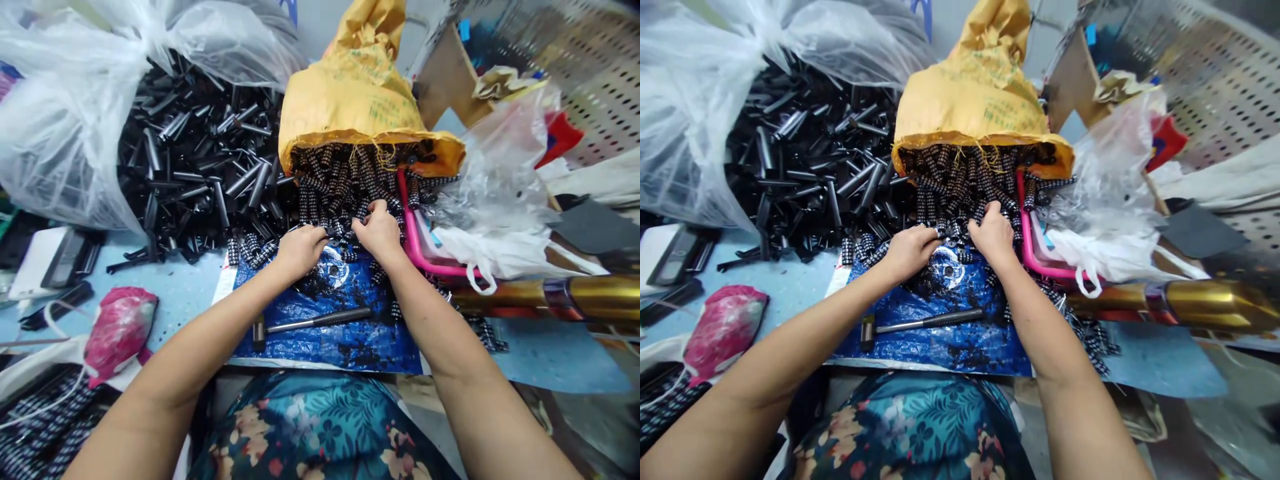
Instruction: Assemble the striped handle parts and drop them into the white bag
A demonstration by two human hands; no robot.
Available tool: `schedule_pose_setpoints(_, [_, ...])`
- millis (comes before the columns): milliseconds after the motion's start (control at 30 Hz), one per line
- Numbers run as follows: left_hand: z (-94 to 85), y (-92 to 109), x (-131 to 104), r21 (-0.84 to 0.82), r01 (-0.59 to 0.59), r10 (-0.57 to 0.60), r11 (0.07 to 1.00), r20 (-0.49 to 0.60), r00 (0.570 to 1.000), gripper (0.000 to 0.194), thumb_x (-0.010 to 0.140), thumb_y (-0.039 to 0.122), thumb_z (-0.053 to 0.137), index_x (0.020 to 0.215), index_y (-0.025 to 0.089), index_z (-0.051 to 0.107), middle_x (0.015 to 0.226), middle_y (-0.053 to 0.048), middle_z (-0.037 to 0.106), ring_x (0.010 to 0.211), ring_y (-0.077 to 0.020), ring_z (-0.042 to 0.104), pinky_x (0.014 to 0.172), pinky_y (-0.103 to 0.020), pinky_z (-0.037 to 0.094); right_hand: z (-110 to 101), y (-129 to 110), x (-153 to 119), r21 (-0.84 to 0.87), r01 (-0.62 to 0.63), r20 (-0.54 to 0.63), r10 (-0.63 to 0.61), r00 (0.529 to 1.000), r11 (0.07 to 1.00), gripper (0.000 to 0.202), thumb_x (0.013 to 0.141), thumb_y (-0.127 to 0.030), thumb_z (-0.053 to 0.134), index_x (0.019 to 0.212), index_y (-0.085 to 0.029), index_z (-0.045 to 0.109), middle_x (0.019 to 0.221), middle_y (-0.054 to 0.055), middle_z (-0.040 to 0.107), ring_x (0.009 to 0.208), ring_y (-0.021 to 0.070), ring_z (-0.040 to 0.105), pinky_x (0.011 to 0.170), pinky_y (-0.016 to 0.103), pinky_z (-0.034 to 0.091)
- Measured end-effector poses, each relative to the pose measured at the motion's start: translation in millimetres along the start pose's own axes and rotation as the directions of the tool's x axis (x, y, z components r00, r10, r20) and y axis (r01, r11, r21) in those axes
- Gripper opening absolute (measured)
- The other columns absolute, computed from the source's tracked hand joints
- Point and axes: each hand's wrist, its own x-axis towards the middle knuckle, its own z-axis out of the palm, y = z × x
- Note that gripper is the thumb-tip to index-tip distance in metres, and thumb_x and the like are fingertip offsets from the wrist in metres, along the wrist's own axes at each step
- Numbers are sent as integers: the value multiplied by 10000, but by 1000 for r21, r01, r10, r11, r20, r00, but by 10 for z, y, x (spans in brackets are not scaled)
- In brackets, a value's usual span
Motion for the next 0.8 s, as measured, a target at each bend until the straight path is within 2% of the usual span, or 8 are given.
schedule_pose_setpoints(100, [-98, -1, -132, -477, 30, -146, 879, -207, 967, 286, 984, 375, 521, 830, 164, 637, 725, -21, 634, 664, -131, 588, 661, -256, 439, -109, 43, -68, 247, 40, -16, -37, 999, 968, 406, 809, -326, 690, 1123, -189, 473, 767, 11, 643, 783, 298, 649, 786, 406, 501])
schedule_pose_setpoints(167, [-166, 15, -300, -730, 97, -292, 676, -144, 946, 354, 987, 456, 490, 807, 166, 586, 626, 10, 566, 503, -98, 502, 528, -238, 390, -220, 42, -234, 506, 68, 10, -84, 996, 860, 452, 788, -408, 694, 1118, -202, 463, 763, -10, 620, 692, 246, 622, 697, 354, 498])
schedule_pose_setpoints(267, [-224, 33, -682, -869, 237, -397, 435, 51, 917, 273, 970, 428, 494, 947, 168, 571, 632, 35, 537, 432, -78, 426, 439, -225, 320, -336, -39, -655, 859, -110, 201, -132, 971, 501, 557, 791, -558, 732, 1154, -220, 478, 794, -16, 586, 640, 205, 575, 597, 305, 476])
schedule_pose_setpoints(333, [-223, 29, -977, -878, 287, -426, 383, 108, 898, 176, 928, 301, 519, 1052, 177, 540, 727, 35, 558, 468, -70, 433, 453, -213, 327, -343, -142, -968, 881, -403, 447, -161, 880, 248, 548, 851, -680, 678, 1110, -222, 526, 820, 1, 575, 646, 200, 566, 576, 298, 479])
schedule_pose_setpoints(433, [-210, -10, -1369, -777, 277, -407, 565, 30, 913, 139, 875, 213, 554, 1010, 182, 564, 878, -4, 596, 612, -88, 528, 565, -229, 424, -271, -333, -1340, 771, -635, 632, -168, 756, 43, 631, 820, -798, 702, 994, -202, 591, 784, 4, 553, 620, 174, 527, 546, 263, 465])
schedule_pose_setpoints(567, [-261, -61, -1674, -393, 141, -220, 909, -162, 962, 168, 903, 211, 569, 979, 189, 716, 905, -49, 622, 838, -160, 613, 747, -291, 489, -176, -567, -1601, 736, -677, 659, -204, 723, -21, 667, 769, -792, 791, 963, -175, 629, 810, 24, 584, 649, 159, 535, 558, 226, 458])
schedule_pose_setpoints(667, [-304, -17, -1741, -241, 65, -114, 968, -193, 974, 294, 899, 123, 507, 1103, 187, 708, 865, -42, 637, 810, -164, 624, 730, -294, 496, -147, -699, -1708, 787, -617, 596, -290, 749, 26, 600, 841, -740, 767, 960, -167, 631, 735, -1, 551, 543, 121, 478, 501, 199, 393])
schedule_pose_setpoints(800, [-254, 104, -1676, -380, 5, -128, 925, -300, 945, 265, 827, 45, 537, 1023, 173, 660, 883, -28, 666, 794, -141, 628, 718, -266, 495, -122, -802, -1822, 845, -529, 523, -335, 784, 82, 571, 932, -734, 659, 1008, -170, 618, 648, -33, 496, 449, 101, 409, 440, 184, 322])
